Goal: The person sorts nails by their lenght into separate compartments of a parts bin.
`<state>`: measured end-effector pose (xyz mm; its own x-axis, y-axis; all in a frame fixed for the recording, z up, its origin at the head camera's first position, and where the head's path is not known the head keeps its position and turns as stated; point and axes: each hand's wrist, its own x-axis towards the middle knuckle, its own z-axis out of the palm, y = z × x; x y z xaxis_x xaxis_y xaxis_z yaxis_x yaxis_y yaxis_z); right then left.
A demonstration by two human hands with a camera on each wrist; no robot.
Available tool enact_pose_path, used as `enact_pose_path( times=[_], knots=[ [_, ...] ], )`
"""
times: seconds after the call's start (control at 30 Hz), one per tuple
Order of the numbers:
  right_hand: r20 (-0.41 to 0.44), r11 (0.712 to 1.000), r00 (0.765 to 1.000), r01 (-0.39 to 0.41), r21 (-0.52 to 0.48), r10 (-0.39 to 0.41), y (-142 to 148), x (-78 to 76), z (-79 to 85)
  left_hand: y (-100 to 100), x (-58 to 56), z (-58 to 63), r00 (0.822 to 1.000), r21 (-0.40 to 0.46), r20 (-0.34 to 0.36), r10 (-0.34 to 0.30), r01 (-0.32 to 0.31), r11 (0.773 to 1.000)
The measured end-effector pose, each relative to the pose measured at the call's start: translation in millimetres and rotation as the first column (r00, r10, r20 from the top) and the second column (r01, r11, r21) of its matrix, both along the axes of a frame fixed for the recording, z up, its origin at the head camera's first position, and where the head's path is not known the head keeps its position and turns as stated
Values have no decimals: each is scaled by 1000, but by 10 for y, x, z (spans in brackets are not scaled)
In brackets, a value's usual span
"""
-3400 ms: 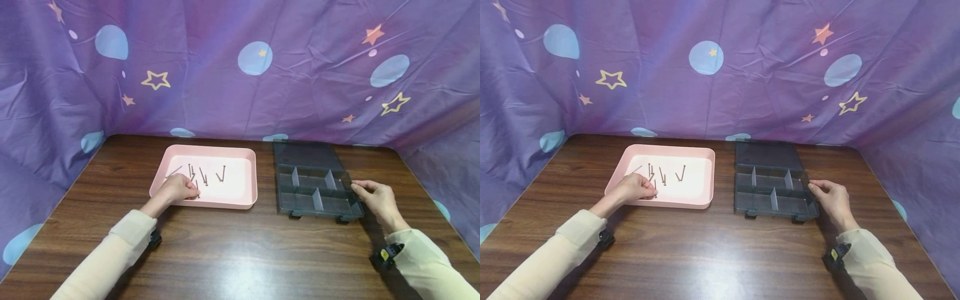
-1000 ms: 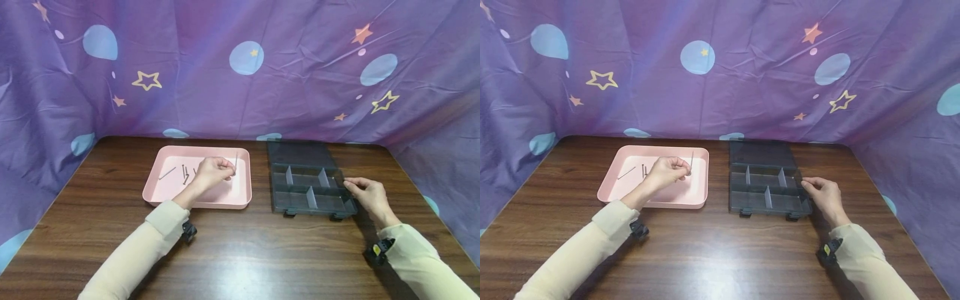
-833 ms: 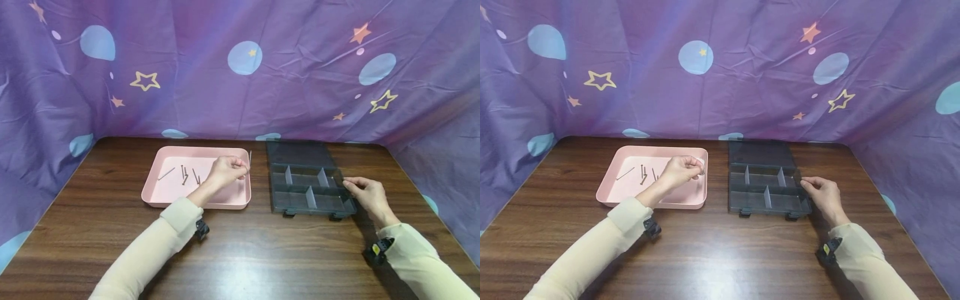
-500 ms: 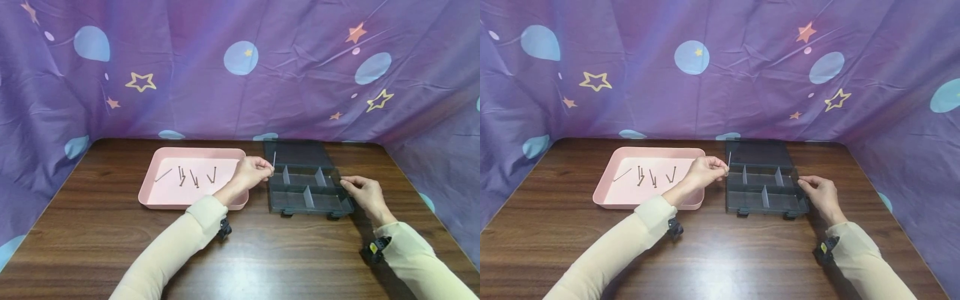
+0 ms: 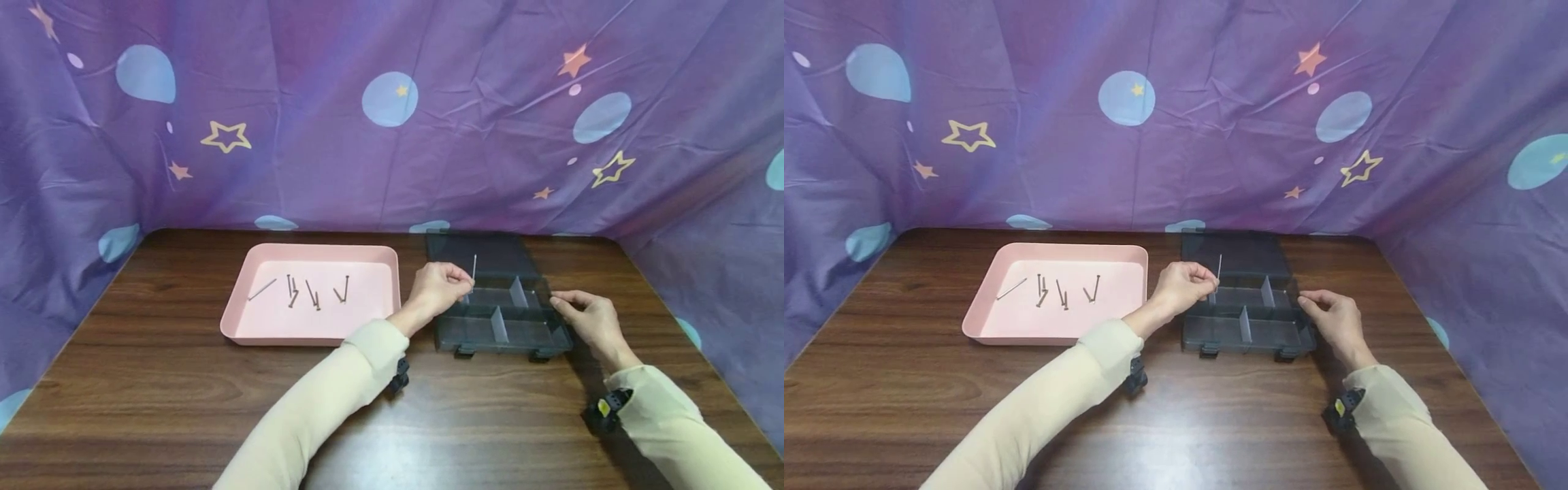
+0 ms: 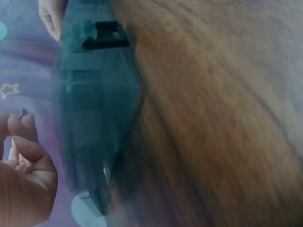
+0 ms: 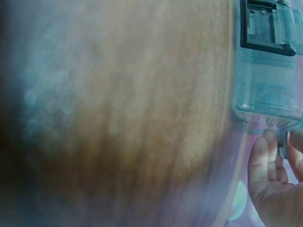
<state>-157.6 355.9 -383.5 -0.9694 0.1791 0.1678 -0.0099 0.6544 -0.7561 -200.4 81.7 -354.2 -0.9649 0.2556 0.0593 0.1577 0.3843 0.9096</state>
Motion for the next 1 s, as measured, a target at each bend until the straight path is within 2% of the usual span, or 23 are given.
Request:
enact_pose_path(
  times=[0.27, 0.6, 0.77, 1.0],
  knots=[
    [-4, 1000, 1000, -8, 0, 8, -37, 13, -7, 141, -6, -85, 992, -148, -125, 9, -28, 989],
    [8, 1000, 1000, -2, -26, 2, -42, 18, -23, 231, -15, -159, 968, -338, -248, -22, -65, 939],
    [16, 1000, 1000, 6, -31, -5, -34, 9, -5, 241, -3, -148, 963, -362, -267, -25, -76, 929],
    [24, 999, 1000, 8, -31, -8, -27, 7, 6, 247, 6, -149, 956, -366, -290, -31, -81, 927]
  ],
)
